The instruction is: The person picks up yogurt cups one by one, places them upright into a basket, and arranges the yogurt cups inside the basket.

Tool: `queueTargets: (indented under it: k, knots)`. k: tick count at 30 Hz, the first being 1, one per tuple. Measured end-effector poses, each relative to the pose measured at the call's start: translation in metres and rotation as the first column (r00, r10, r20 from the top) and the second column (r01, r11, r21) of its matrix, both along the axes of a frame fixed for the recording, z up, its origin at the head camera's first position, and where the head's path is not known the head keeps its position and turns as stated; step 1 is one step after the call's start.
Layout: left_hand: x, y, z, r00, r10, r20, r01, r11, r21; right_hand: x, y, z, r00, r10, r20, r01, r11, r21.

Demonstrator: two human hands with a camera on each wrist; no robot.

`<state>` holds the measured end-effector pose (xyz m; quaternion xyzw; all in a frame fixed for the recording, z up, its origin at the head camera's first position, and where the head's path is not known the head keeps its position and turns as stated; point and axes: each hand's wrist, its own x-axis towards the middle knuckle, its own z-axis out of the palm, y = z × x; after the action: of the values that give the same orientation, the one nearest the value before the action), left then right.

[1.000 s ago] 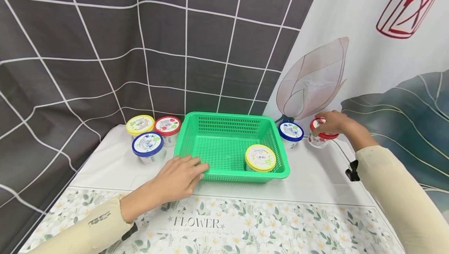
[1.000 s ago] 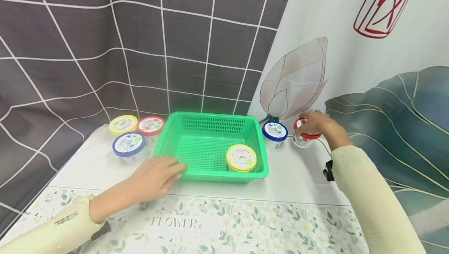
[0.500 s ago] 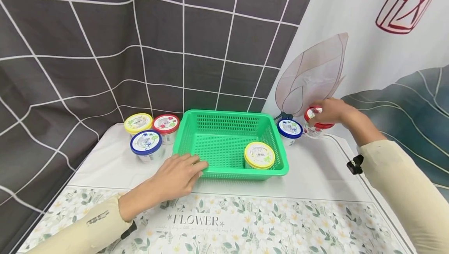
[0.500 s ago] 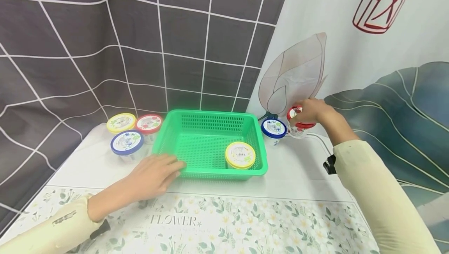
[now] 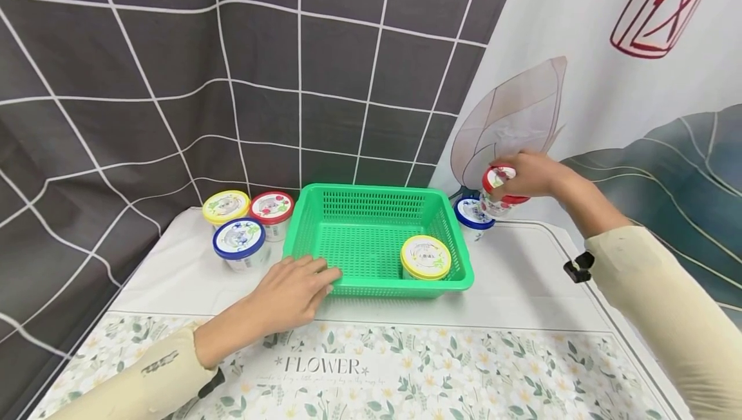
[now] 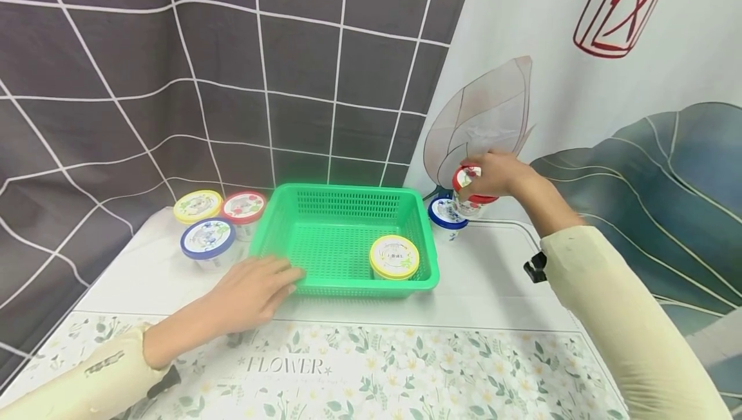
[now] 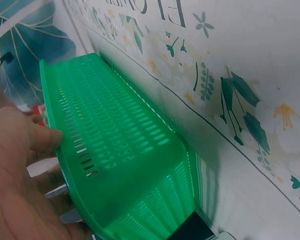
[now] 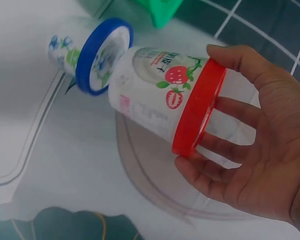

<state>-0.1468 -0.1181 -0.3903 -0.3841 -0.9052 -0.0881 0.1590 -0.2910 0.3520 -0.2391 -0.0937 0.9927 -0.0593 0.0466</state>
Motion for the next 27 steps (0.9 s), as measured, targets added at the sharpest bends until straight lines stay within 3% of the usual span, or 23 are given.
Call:
queueTargets:
  k: [18, 27]
  knots:
    - [0.000, 0.000, 0.000, 1.000, -0.010, -0.005, 0.010, 1.000, 0.003, 0.007, -0.064, -0.006, 0.984, 0.145, -0.104, -0.146, 0.989, -0.001]
    - [-0.001, 0.001, -0.001, 1.000, -0.010, -0.011, 0.010, 1.000, 0.004, 0.006, -0.085, -0.017, 0.975, 0.205, -0.087, -0.210, 0.976, -0.057]
